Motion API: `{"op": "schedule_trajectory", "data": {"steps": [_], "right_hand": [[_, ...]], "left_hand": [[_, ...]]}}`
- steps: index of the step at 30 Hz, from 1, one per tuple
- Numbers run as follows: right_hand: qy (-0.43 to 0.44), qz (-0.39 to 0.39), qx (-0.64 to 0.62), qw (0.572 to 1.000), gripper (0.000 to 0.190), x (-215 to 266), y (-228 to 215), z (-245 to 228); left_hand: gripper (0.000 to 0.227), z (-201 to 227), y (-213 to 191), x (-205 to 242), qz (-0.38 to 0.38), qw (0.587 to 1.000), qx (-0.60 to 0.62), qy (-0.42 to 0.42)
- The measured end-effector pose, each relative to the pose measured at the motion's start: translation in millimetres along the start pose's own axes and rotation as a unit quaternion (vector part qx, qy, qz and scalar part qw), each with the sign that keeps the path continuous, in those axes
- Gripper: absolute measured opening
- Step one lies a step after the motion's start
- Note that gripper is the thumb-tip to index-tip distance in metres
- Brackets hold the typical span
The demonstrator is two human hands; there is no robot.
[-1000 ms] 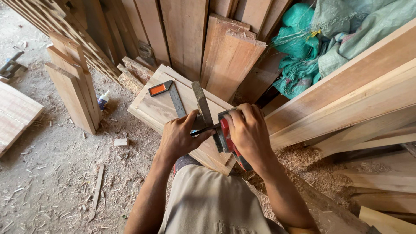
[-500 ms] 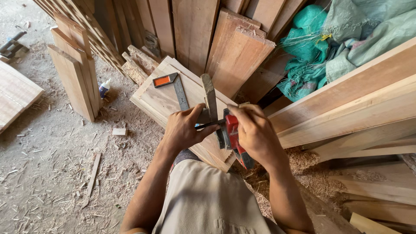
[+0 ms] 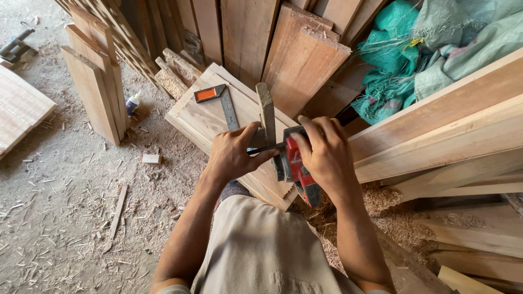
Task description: The person shaves the edges of wooden boards with a power plane and a manual plane, measures the alignment with a try square, and strikes the plane with a hammer to adjust it.
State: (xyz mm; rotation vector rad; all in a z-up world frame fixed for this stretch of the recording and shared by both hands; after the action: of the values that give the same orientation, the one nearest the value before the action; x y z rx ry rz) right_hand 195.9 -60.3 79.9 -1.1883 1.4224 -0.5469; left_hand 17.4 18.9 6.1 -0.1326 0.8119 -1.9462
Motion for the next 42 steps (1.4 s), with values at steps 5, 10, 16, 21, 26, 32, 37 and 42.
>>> {"op": "schedule_trajectory", "data": {"steps": [5,10,16,21,26,32,37,42], "right_hand": [[-0.071,0.024,-0.047,0.996,0.028,-1,-7,-6],[-0.02,0.014,-0.034,0.999,0.023,6,2,8],[0.058,0.037,-0.238,0.969,0.025,26,21,54],[0.24,0.058,-0.373,0.894,0.032,22,65,94],[0.298,0.011,-0.489,0.82,0.046,15,104,92],[0.241,-0.044,-0.549,0.799,0.052,-2,111,82],[0.214,-0.037,-0.549,0.807,0.059,2,107,82],[0.22,-0.033,-0.514,0.828,0.064,14,100,86]], "left_hand": [[0.055,0,-1,-2,-0.004,1.0,-0.018,-0.008],[0.059,-1,1,-3,0.004,1.0,-0.024,-0.001],[0.053,-19,6,-12,-0.027,0.999,-0.014,-0.022],[0.054,-46,6,-23,-0.032,0.997,-0.002,-0.068],[0.059,-73,1,-30,-0.024,0.994,-0.046,-0.092],[0.06,-85,0,-26,-0.027,0.99,0.005,-0.141],[0.057,-71,1,-27,-0.039,0.991,0.006,-0.129],[0.054,-49,3,-29,-0.044,0.993,-0.046,-0.102]]}}
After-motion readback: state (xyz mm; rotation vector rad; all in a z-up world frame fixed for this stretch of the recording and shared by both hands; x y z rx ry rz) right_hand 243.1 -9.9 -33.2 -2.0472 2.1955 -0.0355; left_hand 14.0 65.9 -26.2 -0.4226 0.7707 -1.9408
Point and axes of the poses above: each hand's wrist, its own x-axis away from the middle knuckle, its own y-axis out of the palm, z = x × y, the point moved 3 cm from there along -x, towards the middle knuckle, and after that the axes turned 7 degrees about -y, right-handed, at the moved point
